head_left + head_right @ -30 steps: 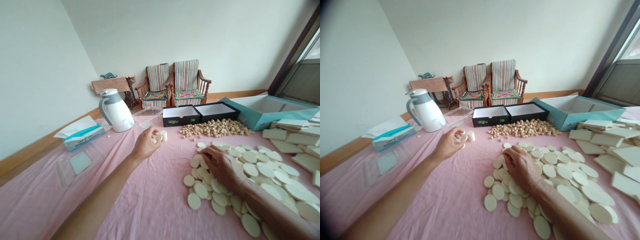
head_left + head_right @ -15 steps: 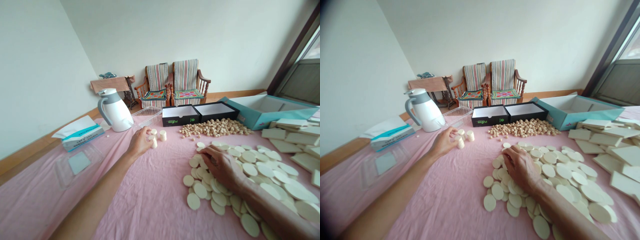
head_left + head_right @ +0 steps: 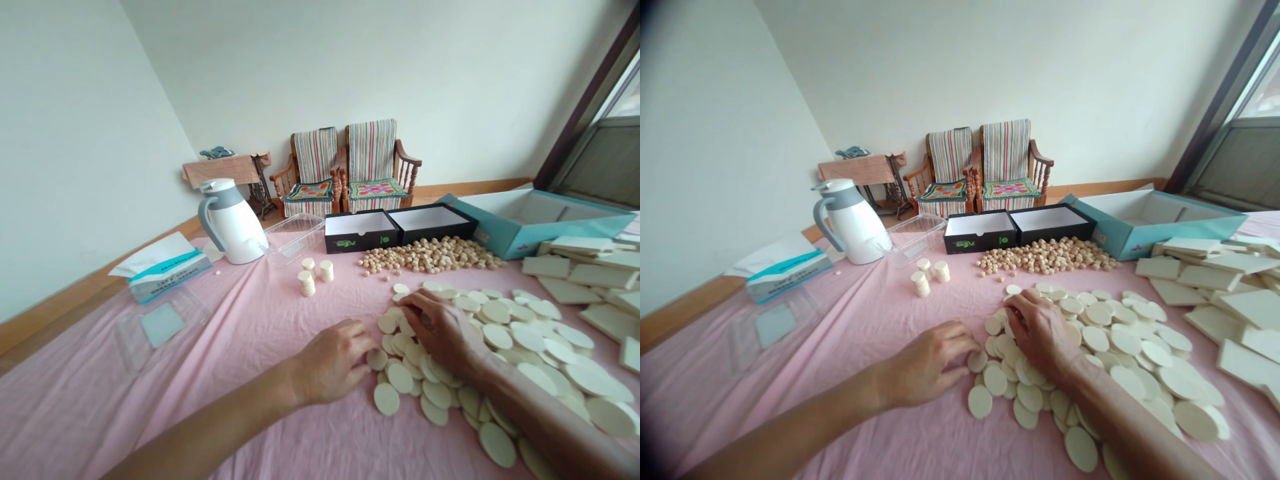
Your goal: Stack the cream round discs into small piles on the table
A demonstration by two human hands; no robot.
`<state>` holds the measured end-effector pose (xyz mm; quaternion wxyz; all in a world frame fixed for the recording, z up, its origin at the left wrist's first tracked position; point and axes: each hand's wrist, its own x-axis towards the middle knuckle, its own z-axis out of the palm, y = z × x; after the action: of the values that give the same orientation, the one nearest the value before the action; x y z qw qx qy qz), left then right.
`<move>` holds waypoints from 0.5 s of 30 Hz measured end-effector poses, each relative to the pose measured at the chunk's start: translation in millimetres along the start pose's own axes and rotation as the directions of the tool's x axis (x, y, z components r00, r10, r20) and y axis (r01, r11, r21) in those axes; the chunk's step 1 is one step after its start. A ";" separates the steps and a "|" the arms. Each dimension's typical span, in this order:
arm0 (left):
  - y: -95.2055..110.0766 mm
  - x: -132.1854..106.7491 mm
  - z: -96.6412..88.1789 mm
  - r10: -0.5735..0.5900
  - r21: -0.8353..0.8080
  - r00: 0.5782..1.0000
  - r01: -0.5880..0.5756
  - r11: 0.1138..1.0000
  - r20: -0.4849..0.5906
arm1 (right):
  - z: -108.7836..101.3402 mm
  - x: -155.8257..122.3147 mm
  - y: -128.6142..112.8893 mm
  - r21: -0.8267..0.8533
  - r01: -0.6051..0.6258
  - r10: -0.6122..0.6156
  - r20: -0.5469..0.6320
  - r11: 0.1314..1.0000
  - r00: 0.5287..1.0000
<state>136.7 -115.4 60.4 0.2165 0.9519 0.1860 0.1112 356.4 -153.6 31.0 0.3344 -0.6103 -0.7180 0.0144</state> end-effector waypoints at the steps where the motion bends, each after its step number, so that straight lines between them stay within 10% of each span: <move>1: 0.3 -0.2 4.0 0.001 0.010 1.000 -0.001 1.000 0.003 | 0.1 0.0 -0.1 0.002 -0.003 0.003 0.004 1.000 1.000; 15: -6.3 1.8 12.6 -0.069 -0.096 0.996 0.063 0.993 -0.062 | -1.3 0.1 -1.1 -0.030 -0.016 0.016 0.016 0.999 1.000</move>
<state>140.1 -114.2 46.7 0.2585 0.9299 0.2187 0.1436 356.1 -154.3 32.5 0.3195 -0.6209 -0.7158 0.0114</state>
